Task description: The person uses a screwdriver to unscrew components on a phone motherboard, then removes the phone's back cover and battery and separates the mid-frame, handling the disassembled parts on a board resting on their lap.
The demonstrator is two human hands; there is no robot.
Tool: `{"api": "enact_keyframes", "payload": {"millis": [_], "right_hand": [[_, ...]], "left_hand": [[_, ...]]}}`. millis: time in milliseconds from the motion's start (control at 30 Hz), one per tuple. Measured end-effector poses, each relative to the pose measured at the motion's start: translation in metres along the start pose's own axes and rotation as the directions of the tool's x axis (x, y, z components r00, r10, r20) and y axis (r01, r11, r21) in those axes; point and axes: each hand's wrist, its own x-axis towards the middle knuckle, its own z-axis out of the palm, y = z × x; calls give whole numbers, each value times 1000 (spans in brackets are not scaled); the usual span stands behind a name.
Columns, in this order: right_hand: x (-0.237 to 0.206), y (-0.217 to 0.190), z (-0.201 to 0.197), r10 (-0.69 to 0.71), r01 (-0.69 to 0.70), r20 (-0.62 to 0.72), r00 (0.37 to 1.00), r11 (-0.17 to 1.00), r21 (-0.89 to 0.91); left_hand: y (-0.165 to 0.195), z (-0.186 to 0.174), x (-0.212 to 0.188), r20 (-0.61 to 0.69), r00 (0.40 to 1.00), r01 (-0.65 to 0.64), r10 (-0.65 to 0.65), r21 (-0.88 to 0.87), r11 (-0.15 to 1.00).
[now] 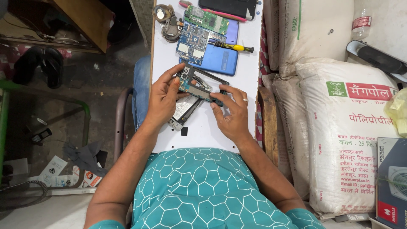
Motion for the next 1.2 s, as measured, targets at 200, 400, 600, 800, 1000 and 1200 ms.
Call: {"api": "enact_keyframes", "payload": {"millis": [200,400,600,800,1000,1200], "right_hand": [[-4,5,-1,-20,28,-100,995,997,75],[5,26,-6,236,-226,87,968,666,711],[6,31,-13,236,-359,274,932,505,785],[6,32,-12,251,-370,283,926,441,818],[5,34,-10,245,-362,291,925,334,870],[0,35,-10,212,-360,298,931,378,853]], "left_hand": [[1,2,0,-31,999,-19,18,-38,999],[2,3,-1,-31,994,-105,104,-45,993],[10,10,-8,-12,995,-101,101,-9,995],[19,17,-7,-1,1000,18,-19,-252,967],[6,36,-20,110,976,205,-187,-192,960],[-6,37,-18,79,976,203,-202,-3,979]]}}
